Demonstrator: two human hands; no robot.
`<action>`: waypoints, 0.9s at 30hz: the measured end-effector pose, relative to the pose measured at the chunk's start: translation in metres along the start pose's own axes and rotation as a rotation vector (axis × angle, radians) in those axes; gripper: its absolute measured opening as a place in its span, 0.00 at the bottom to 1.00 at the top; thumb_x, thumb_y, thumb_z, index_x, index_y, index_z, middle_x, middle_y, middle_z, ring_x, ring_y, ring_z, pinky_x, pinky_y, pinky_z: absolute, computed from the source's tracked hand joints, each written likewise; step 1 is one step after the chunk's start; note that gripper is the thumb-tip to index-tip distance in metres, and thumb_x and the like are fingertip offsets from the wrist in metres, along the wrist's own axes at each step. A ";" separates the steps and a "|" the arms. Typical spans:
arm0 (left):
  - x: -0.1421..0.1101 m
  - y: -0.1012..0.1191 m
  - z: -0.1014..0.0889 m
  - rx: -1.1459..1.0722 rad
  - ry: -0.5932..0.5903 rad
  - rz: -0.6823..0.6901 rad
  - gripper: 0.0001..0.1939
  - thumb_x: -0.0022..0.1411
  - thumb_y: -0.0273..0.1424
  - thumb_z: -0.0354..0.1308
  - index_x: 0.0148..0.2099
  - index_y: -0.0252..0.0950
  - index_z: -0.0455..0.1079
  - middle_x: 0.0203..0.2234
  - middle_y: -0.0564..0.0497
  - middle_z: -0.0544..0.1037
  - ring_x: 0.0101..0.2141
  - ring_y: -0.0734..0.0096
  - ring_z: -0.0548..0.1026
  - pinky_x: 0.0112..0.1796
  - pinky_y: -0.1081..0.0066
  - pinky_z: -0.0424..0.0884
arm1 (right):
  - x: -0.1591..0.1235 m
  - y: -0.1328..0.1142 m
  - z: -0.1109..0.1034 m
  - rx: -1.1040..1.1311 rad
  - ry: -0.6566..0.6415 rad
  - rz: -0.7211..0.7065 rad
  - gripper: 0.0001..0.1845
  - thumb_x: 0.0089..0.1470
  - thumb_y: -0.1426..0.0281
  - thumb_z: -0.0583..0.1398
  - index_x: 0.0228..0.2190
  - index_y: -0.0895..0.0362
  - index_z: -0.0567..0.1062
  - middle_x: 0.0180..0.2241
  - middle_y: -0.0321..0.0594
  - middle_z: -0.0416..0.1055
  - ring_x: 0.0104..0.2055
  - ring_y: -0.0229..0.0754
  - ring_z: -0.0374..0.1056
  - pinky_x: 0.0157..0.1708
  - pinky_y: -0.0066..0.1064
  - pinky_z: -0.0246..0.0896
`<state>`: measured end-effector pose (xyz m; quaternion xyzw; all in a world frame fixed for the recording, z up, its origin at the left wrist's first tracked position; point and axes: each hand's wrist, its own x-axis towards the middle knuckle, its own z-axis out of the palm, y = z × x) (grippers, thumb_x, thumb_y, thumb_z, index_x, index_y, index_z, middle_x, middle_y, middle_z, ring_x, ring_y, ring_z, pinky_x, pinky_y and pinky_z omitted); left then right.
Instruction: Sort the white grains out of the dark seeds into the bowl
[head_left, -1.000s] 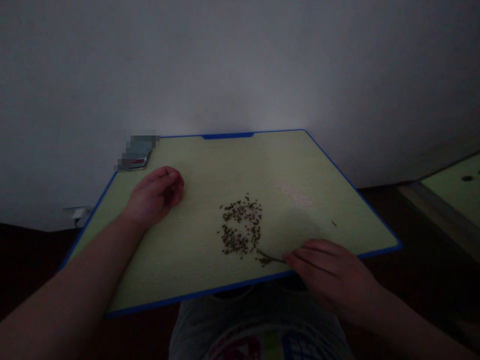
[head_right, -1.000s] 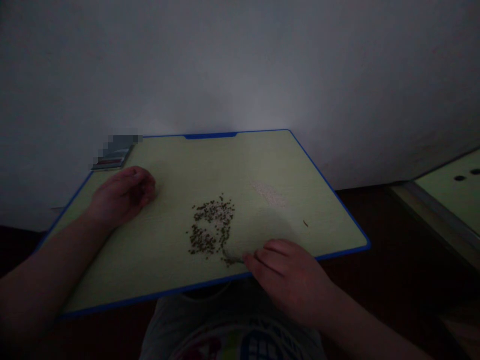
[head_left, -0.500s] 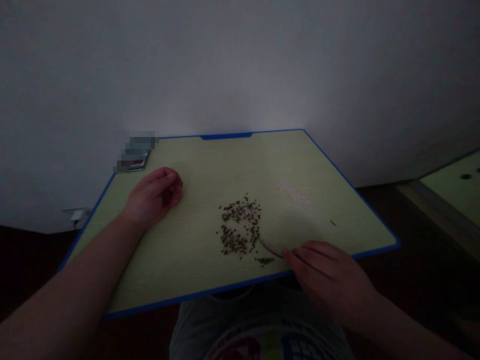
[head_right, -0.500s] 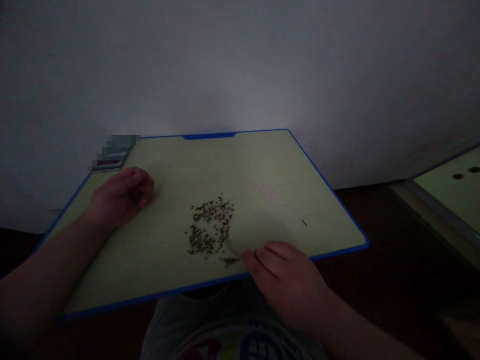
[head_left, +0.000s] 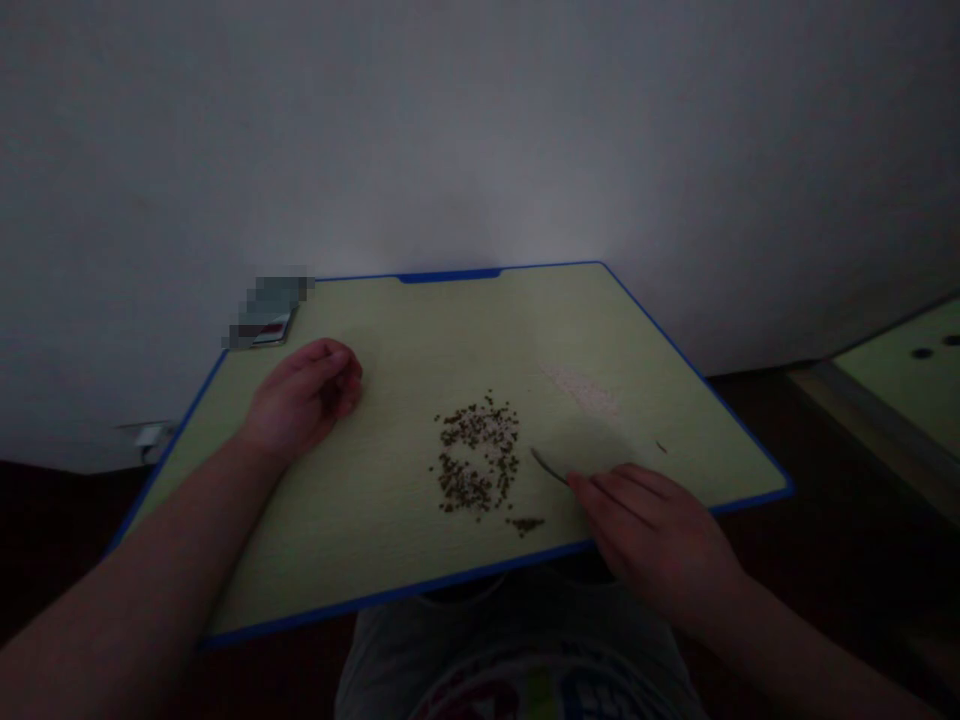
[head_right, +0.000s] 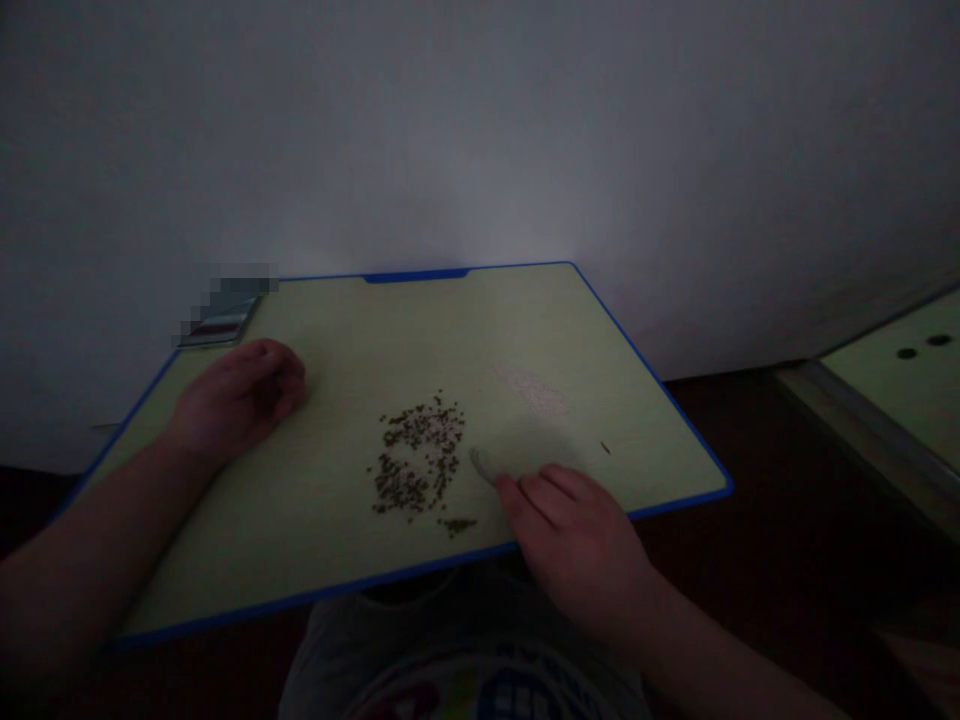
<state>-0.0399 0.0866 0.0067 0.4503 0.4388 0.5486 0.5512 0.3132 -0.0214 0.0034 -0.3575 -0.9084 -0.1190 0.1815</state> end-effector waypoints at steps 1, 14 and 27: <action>0.000 0.000 0.000 0.006 0.000 0.000 0.07 0.55 0.30 0.59 0.28 0.34 0.65 0.17 0.54 0.70 0.15 0.79 0.64 0.13 0.78 0.58 | 0.000 0.003 0.001 -0.022 -0.011 0.018 0.14 0.58 0.77 0.53 0.43 0.67 0.75 0.31 0.46 0.74 0.32 0.46 0.67 0.33 0.38 0.69; -0.001 0.002 0.002 -0.002 0.029 -0.028 0.06 0.55 0.29 0.58 0.29 0.34 0.65 0.17 0.54 0.70 0.15 0.79 0.65 0.14 0.78 0.58 | 0.009 -0.006 0.006 0.057 -0.040 -0.034 0.16 0.56 0.79 0.54 0.46 0.69 0.73 0.32 0.47 0.73 0.33 0.47 0.65 0.33 0.40 0.68; 0.000 0.002 0.002 0.006 0.045 -0.033 0.05 0.55 0.28 0.57 0.28 0.34 0.65 0.17 0.54 0.70 0.15 0.77 0.65 0.13 0.78 0.57 | 0.013 -0.005 0.005 0.024 -0.045 -0.011 0.16 0.57 0.79 0.54 0.46 0.70 0.74 0.31 0.47 0.73 0.33 0.46 0.66 0.34 0.39 0.67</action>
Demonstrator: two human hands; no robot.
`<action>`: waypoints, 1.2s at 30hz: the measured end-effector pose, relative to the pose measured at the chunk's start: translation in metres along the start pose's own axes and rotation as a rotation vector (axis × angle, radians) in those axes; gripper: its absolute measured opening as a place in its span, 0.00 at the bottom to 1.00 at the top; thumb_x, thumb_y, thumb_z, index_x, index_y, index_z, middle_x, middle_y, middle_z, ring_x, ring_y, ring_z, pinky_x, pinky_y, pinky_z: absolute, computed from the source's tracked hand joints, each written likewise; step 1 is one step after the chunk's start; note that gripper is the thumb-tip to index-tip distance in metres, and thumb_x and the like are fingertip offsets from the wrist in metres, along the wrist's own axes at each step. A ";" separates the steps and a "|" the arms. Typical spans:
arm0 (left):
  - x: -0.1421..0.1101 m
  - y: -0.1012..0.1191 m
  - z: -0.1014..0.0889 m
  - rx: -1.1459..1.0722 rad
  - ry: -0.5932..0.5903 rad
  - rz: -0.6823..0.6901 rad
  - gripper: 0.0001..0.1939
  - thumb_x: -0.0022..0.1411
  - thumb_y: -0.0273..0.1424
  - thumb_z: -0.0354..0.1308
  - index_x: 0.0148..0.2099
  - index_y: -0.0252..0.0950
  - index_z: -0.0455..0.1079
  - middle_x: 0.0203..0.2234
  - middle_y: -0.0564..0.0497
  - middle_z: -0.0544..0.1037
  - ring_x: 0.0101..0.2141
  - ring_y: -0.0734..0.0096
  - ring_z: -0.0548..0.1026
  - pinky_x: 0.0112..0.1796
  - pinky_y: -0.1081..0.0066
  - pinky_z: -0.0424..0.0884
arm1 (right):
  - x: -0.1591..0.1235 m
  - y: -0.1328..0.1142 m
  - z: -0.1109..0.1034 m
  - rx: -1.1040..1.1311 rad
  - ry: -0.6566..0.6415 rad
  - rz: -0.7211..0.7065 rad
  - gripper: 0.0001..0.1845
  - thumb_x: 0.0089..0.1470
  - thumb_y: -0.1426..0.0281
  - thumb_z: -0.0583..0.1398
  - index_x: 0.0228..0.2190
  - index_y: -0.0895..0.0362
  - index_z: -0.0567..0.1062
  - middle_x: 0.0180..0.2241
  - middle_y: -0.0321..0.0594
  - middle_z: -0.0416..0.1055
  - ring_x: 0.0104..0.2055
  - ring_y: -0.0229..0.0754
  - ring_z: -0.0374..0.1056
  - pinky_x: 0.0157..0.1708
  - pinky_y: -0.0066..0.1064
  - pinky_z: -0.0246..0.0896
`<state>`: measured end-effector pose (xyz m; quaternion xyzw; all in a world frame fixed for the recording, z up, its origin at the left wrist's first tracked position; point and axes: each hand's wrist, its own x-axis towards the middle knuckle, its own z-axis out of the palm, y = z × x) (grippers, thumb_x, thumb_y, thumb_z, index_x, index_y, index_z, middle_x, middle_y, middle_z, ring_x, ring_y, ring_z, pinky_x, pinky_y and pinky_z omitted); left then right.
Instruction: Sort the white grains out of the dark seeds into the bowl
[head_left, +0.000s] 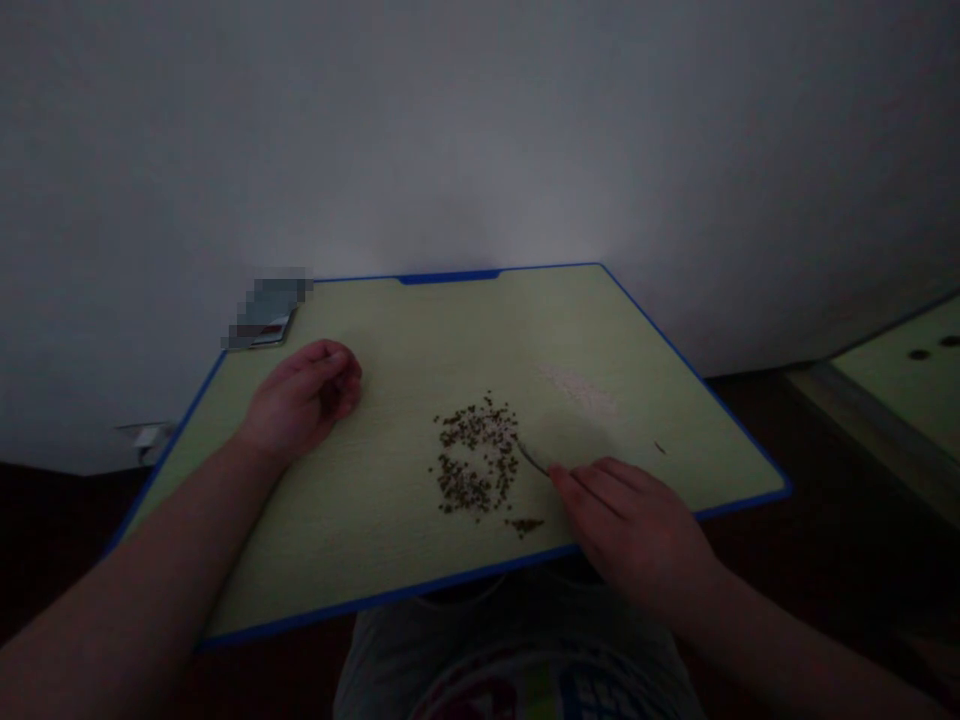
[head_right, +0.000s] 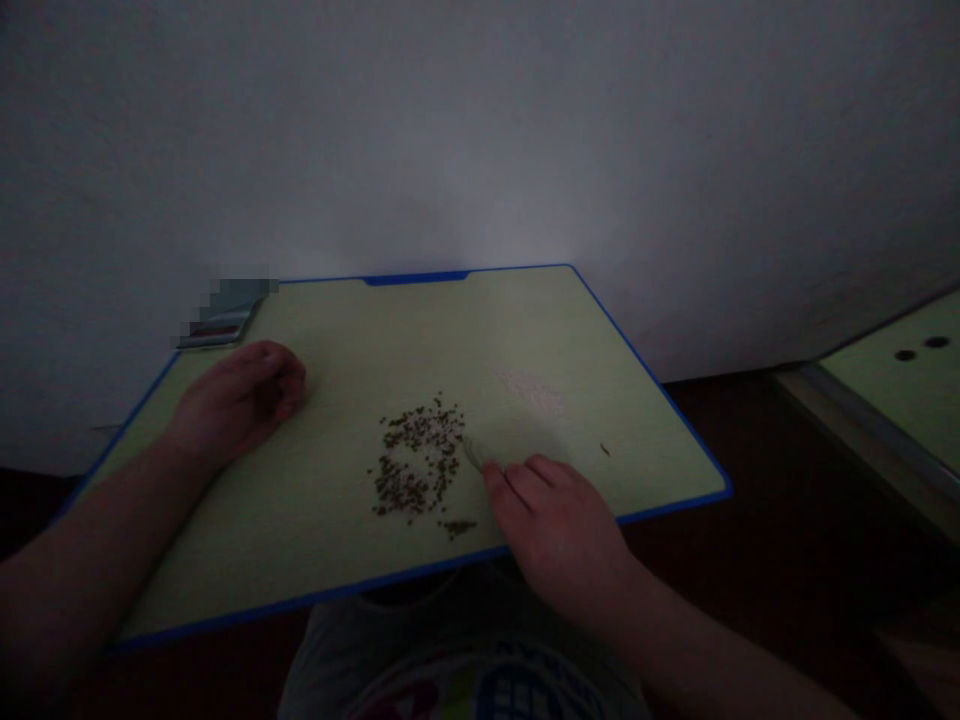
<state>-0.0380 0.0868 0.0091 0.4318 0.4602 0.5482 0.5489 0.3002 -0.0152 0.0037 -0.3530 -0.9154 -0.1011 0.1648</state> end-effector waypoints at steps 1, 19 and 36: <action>0.000 0.000 0.000 0.003 0.000 -0.004 0.05 0.55 0.28 0.57 0.28 0.34 0.65 0.17 0.54 0.70 0.15 0.77 0.65 0.13 0.78 0.57 | 0.000 0.001 0.001 -0.008 0.001 0.007 0.16 0.57 0.78 0.54 0.45 0.69 0.74 0.31 0.47 0.73 0.33 0.46 0.66 0.33 0.39 0.67; -0.003 0.002 0.001 0.008 -0.032 -0.006 0.07 0.55 0.30 0.58 0.28 0.34 0.64 0.17 0.54 0.69 0.15 0.79 0.64 0.14 0.78 0.56 | 0.011 0.029 0.003 -0.170 0.004 0.158 0.15 0.56 0.77 0.55 0.44 0.70 0.75 0.31 0.48 0.74 0.34 0.48 0.67 0.35 0.40 0.68; -0.002 0.002 0.001 0.010 -0.024 -0.005 0.06 0.56 0.29 0.58 0.28 0.34 0.65 0.18 0.54 0.70 0.15 0.78 0.64 0.14 0.77 0.56 | 0.008 0.015 -0.008 0.107 0.068 -0.034 0.15 0.57 0.78 0.53 0.43 0.66 0.75 0.31 0.48 0.75 0.32 0.44 0.68 0.33 0.38 0.70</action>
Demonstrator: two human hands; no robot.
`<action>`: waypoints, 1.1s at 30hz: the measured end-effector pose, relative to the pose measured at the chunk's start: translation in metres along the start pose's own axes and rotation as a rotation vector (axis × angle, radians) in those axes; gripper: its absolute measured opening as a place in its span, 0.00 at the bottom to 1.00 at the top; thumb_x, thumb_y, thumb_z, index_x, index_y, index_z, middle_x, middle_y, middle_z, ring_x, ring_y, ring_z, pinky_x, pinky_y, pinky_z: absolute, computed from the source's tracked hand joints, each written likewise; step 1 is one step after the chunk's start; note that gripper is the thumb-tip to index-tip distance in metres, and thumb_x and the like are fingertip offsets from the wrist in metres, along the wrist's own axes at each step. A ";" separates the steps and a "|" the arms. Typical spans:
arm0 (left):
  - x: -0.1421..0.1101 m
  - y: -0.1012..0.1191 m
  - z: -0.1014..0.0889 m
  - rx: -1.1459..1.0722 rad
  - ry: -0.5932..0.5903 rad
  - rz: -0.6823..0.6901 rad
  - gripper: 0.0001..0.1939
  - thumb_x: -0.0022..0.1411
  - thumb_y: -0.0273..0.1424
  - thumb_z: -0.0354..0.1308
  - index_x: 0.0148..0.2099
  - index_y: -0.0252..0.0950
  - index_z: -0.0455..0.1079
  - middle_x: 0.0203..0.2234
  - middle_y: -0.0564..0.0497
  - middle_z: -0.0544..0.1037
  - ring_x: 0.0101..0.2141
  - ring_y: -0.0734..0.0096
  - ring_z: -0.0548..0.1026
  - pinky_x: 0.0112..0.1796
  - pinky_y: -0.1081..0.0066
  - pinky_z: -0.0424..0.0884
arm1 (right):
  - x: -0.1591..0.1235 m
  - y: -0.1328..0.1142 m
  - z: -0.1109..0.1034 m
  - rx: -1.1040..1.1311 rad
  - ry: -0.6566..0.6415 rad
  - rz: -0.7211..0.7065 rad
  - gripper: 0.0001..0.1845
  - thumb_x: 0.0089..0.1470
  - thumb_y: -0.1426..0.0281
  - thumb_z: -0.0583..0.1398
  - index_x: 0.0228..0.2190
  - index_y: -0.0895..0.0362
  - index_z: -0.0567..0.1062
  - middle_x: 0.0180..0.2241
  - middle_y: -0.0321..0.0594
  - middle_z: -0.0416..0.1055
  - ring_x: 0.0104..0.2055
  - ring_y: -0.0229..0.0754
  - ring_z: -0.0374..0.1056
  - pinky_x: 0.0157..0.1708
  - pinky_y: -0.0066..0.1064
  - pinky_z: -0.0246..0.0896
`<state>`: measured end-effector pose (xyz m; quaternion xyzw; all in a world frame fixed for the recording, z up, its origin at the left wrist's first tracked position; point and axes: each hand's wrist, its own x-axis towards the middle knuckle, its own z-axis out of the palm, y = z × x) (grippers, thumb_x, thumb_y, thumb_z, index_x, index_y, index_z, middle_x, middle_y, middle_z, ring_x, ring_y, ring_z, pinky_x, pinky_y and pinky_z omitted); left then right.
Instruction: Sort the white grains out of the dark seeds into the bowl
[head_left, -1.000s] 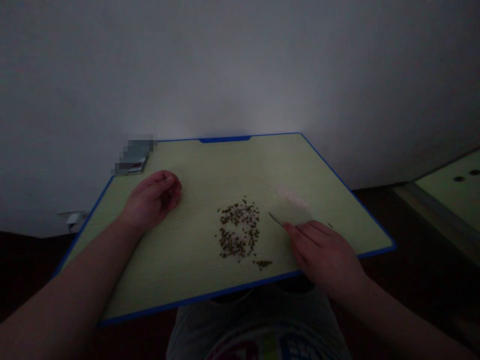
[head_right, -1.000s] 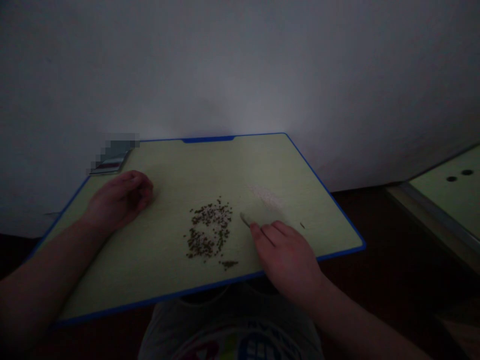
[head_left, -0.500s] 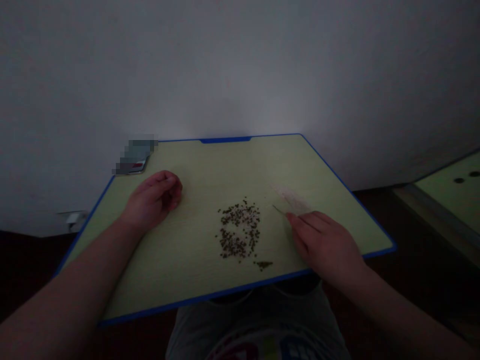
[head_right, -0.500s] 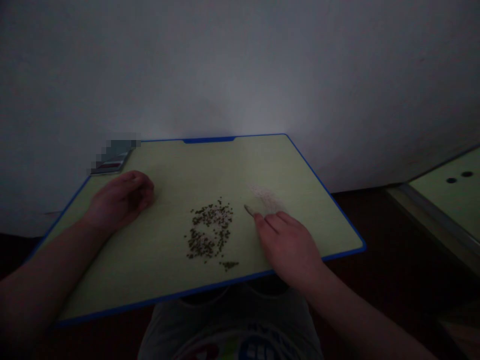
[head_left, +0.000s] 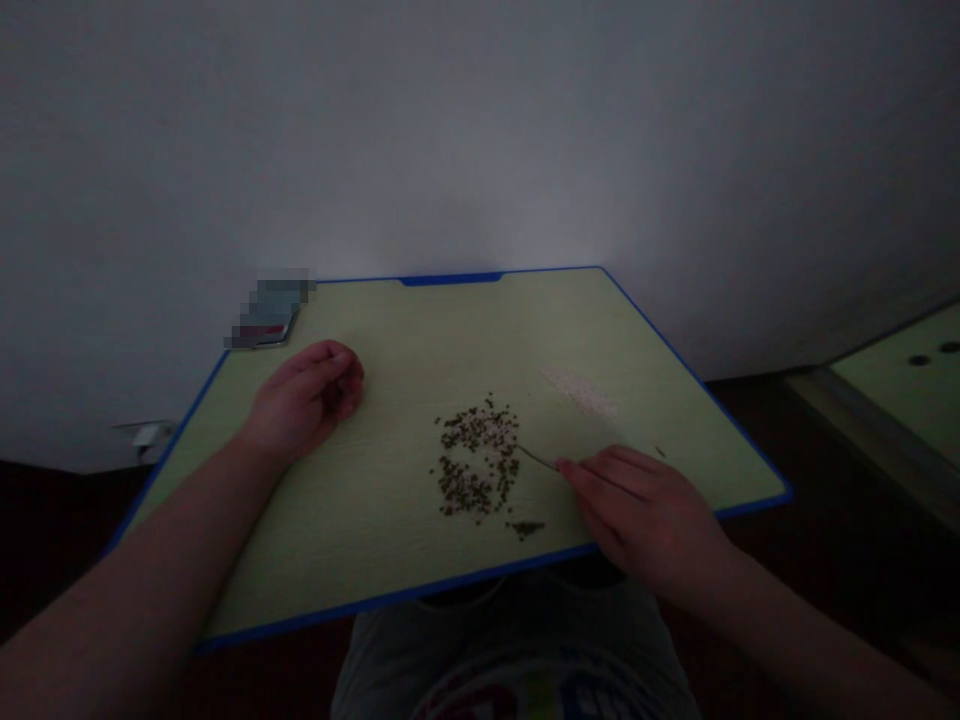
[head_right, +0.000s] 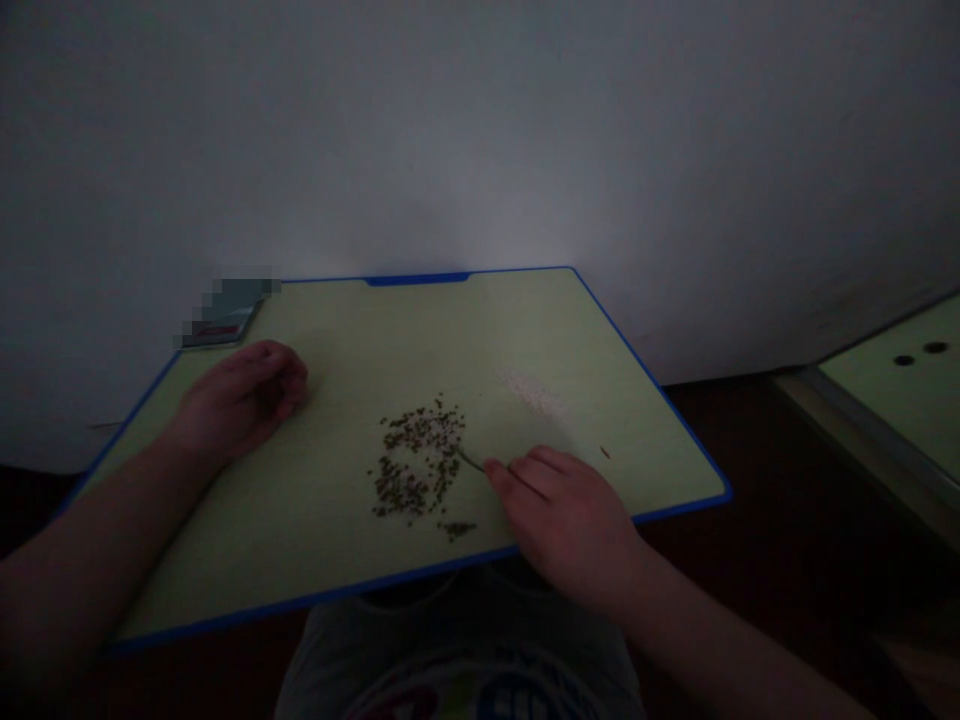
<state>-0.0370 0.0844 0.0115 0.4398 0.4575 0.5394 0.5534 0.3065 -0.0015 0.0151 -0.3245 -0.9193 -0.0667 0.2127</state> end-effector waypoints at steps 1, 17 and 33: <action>0.000 0.000 0.000 -0.001 0.001 -0.001 0.06 0.55 0.29 0.58 0.28 0.34 0.65 0.18 0.54 0.70 0.16 0.78 0.64 0.14 0.77 0.57 | 0.001 0.001 0.001 -0.008 0.002 0.000 0.15 0.56 0.78 0.53 0.43 0.67 0.75 0.31 0.48 0.76 0.32 0.44 0.68 0.33 0.38 0.70; 0.000 -0.001 -0.002 0.006 -0.021 0.011 0.07 0.55 0.30 0.59 0.29 0.34 0.65 0.18 0.54 0.70 0.15 0.79 0.64 0.14 0.77 0.57 | -0.003 0.002 0.001 0.027 -0.008 -0.067 0.16 0.55 0.79 0.54 0.43 0.68 0.75 0.32 0.49 0.76 0.33 0.45 0.69 0.35 0.39 0.72; 0.001 -0.001 0.000 0.013 0.019 -0.002 0.06 0.54 0.30 0.59 0.26 0.37 0.67 0.17 0.53 0.69 0.14 0.77 0.63 0.14 0.75 0.54 | -0.009 -0.004 -0.008 0.071 0.019 -0.111 0.14 0.56 0.79 0.54 0.42 0.66 0.75 0.29 0.46 0.76 0.32 0.42 0.71 0.35 0.37 0.72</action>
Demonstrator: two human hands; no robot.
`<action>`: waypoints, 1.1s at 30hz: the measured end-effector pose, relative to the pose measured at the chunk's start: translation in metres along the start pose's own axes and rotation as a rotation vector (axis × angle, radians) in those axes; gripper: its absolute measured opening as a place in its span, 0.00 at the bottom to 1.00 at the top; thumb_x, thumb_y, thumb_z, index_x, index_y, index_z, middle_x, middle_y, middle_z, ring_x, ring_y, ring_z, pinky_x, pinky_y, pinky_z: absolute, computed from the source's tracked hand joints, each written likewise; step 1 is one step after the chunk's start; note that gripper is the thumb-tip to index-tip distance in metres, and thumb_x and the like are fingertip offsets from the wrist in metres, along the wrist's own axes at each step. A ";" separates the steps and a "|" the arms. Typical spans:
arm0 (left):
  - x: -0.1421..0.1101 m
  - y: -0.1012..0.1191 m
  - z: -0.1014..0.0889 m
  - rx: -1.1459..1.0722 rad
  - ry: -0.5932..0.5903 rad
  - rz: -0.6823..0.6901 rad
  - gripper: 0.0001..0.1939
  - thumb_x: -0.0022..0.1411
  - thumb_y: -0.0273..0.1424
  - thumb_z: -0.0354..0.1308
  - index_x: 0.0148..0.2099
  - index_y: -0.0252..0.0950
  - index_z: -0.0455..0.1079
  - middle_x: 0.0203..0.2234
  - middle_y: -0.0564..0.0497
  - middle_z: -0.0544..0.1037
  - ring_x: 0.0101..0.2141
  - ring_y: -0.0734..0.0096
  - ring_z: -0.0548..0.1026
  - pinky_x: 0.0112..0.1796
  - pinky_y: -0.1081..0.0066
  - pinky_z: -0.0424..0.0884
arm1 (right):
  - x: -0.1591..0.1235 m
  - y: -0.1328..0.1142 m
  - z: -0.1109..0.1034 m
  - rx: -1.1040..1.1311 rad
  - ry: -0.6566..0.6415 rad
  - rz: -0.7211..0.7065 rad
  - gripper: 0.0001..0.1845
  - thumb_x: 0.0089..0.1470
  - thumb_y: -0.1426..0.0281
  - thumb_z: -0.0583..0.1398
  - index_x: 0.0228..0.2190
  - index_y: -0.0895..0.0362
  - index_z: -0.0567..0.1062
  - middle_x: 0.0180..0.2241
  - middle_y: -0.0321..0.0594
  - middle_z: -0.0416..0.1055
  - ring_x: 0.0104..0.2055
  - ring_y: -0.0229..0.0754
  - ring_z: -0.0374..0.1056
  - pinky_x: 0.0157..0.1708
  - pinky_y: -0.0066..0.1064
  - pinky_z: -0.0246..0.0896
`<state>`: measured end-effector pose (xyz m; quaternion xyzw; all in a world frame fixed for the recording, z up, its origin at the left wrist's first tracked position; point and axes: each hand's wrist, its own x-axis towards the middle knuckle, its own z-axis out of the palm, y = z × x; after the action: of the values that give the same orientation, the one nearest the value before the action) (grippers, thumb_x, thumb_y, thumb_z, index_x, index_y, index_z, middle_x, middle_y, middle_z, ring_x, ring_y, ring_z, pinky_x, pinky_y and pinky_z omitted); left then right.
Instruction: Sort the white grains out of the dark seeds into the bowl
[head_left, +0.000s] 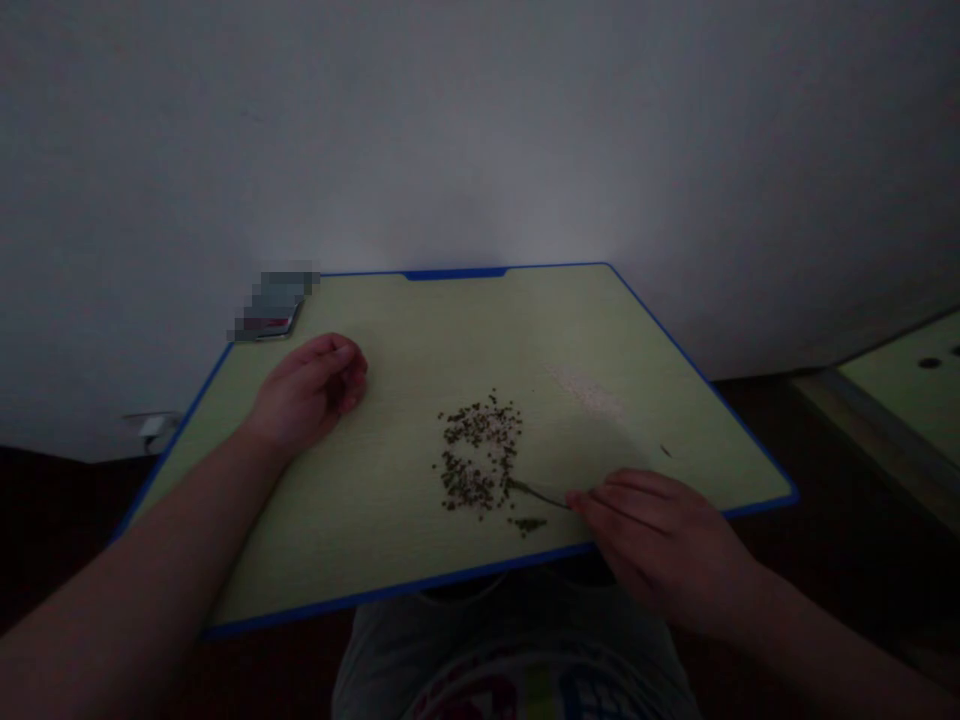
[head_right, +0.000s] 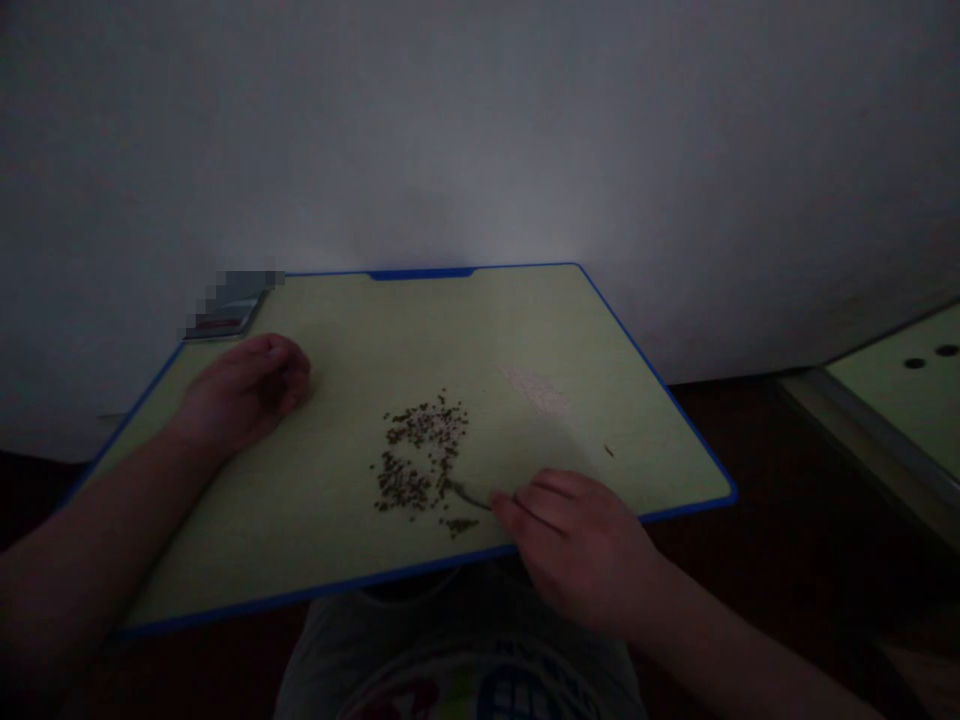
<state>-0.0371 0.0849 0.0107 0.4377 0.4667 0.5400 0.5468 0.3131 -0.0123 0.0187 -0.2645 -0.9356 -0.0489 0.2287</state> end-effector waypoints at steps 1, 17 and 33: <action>0.000 0.000 0.000 0.000 0.002 0.001 0.06 0.54 0.30 0.59 0.26 0.37 0.67 0.17 0.53 0.69 0.14 0.77 0.63 0.14 0.75 0.54 | -0.001 0.000 0.000 0.003 0.001 0.004 0.14 0.55 0.79 0.54 0.42 0.66 0.75 0.30 0.46 0.76 0.32 0.42 0.71 0.35 0.37 0.72; 0.000 0.001 0.002 -0.003 0.042 -0.022 0.06 0.51 0.30 0.60 0.25 0.38 0.66 0.17 0.54 0.69 0.15 0.77 0.63 0.14 0.75 0.54 | -0.002 -0.002 0.001 0.052 0.025 0.008 0.13 0.54 0.80 0.54 0.40 0.66 0.75 0.30 0.46 0.76 0.32 0.42 0.71 0.35 0.36 0.72; 0.001 -0.002 -0.002 -0.004 -0.011 0.021 0.07 0.52 0.31 0.60 0.27 0.36 0.66 0.17 0.54 0.69 0.15 0.78 0.63 0.14 0.76 0.55 | 0.002 0.001 0.000 0.059 0.009 -0.007 0.13 0.55 0.80 0.53 0.40 0.66 0.75 0.29 0.46 0.76 0.31 0.42 0.71 0.35 0.36 0.72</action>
<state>-0.0384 0.0858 0.0082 0.4444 0.4579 0.5442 0.5448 0.3119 -0.0104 0.0195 -0.2541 -0.9365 -0.0231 0.2406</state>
